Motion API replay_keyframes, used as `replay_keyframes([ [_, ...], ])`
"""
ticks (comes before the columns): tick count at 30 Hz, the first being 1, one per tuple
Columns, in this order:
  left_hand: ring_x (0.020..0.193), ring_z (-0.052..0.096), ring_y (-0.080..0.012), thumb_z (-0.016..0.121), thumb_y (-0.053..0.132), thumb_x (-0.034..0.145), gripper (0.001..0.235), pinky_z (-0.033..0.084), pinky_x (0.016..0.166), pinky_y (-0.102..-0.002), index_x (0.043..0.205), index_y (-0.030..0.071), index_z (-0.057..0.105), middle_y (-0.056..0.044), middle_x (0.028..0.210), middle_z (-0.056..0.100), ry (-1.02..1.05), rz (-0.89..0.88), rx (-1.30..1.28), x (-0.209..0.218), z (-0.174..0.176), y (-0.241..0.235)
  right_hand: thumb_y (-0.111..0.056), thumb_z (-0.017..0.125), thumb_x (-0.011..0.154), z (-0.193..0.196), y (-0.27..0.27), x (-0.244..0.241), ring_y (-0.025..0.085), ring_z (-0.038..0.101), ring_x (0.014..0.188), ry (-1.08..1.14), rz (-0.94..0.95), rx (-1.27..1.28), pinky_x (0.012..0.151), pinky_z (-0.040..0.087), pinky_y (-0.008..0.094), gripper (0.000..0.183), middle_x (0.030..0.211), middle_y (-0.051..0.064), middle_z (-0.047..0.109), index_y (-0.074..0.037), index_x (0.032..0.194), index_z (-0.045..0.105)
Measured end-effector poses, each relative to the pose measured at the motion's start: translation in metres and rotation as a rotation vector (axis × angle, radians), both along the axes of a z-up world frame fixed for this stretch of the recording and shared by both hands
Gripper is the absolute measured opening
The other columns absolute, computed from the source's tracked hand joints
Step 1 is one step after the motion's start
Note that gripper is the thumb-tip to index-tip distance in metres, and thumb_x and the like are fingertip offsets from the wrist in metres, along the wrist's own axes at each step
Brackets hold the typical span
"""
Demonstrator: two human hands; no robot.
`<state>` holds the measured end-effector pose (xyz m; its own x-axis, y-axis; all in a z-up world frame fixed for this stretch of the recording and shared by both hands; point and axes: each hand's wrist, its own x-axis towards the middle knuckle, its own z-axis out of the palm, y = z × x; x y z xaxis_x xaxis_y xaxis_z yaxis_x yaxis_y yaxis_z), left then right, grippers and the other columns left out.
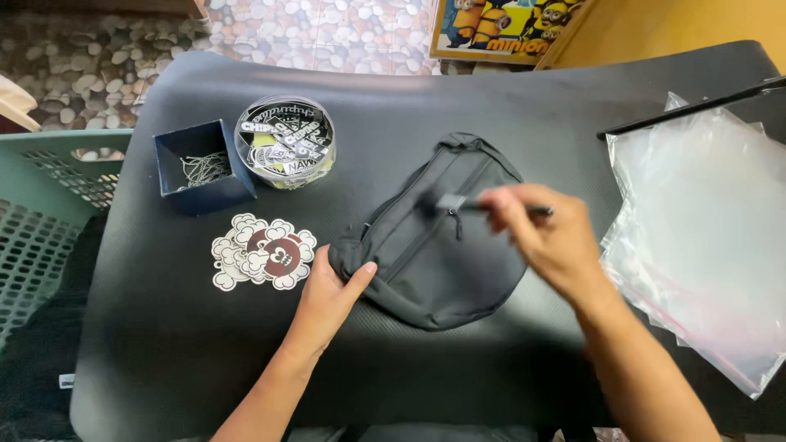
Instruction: The person attaches a chain to a cartoon bear keychain and places it on a black bag. They then use a brush to dust the bag before placing it into a clear plastic bag and sealing it.
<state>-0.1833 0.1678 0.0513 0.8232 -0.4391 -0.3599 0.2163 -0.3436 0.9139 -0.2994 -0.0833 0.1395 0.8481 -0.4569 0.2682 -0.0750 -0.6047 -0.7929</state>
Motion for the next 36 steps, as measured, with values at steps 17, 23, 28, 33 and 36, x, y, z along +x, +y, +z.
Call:
replay_keyframes([
  [17, 0.124, 0.061, -0.0441, 0.076, 0.035, 0.089, 0.062, 0.053, 0.098, -0.053, 0.136, 0.005, 0.05, -0.029, 0.122, 0.065, -0.106, -0.013, 0.095, 0.002, -0.028, 0.003, -0.017, 0.067, 0.096, -0.025, 0.004, -0.016, 0.023, 0.072, 0.062, -0.045, 0.395, 0.082, 0.064, 0.059, 0.035, 0.016, 0.067, 0.008, 0.073, -0.008, 0.099, 0.08],
  [23, 0.128, 0.059, -0.0433, 0.077, 0.035, 0.087, 0.065, 0.051, 0.103, -0.053, 0.138, 0.006, 0.05, -0.029, 0.127, 0.065, -0.064, -0.005, 0.087, 0.001, -0.014, 0.004, -0.023, 0.067, 0.105, -0.047, -0.033, -0.027, 0.029, 0.068, 0.067, -0.034, -0.083, -0.57, 0.066, 0.055, 0.038, 0.016, 0.081, 0.006, 0.067, -0.014, 0.113, 0.077],
  [28, 0.128, 0.06, -0.0397, 0.077, 0.031, 0.088, 0.06, 0.051, 0.103, -0.052, 0.135, 0.004, 0.052, -0.029, 0.126, 0.066, -0.053, 0.021, 0.043, -0.003, -0.009, -0.002, -0.014, 0.062, 0.098, -0.023, 0.003, -0.045, 0.021, 0.074, 0.058, 0.042, 0.498, 0.184, 0.059, 0.062, 0.035, 0.019, 0.068, 0.007, 0.072, -0.009, 0.101, 0.08],
  [33, 0.12, 0.066, -0.0138, 0.069, 0.034, 0.085, 0.058, 0.047, 0.106, -0.028, 0.134, 0.008, 0.052, -0.004, 0.126, 0.072, -0.005, 0.043, 0.075, -0.002, -0.008, -0.001, -0.014, 0.07, 0.108, -0.061, -0.055, -0.062, 0.022, 0.062, 0.081, 0.012, -0.3, -0.735, 0.069, 0.049, 0.036, 0.014, 0.097, 0.006, 0.064, -0.009, 0.121, 0.074],
  [36, 0.121, 0.065, -0.0143, 0.069, 0.035, 0.085, 0.059, 0.045, 0.106, -0.029, 0.134, 0.009, 0.052, -0.004, 0.126, 0.072, -0.021, 0.032, 0.071, -0.001, -0.011, -0.001, -0.024, 0.055, 0.102, -0.018, -0.015, -0.071, 0.01, 0.064, 0.069, 0.153, 0.174, 0.069, 0.072, 0.049, 0.025, 0.028, 0.068, -0.002, 0.07, -0.012, 0.099, 0.08],
])
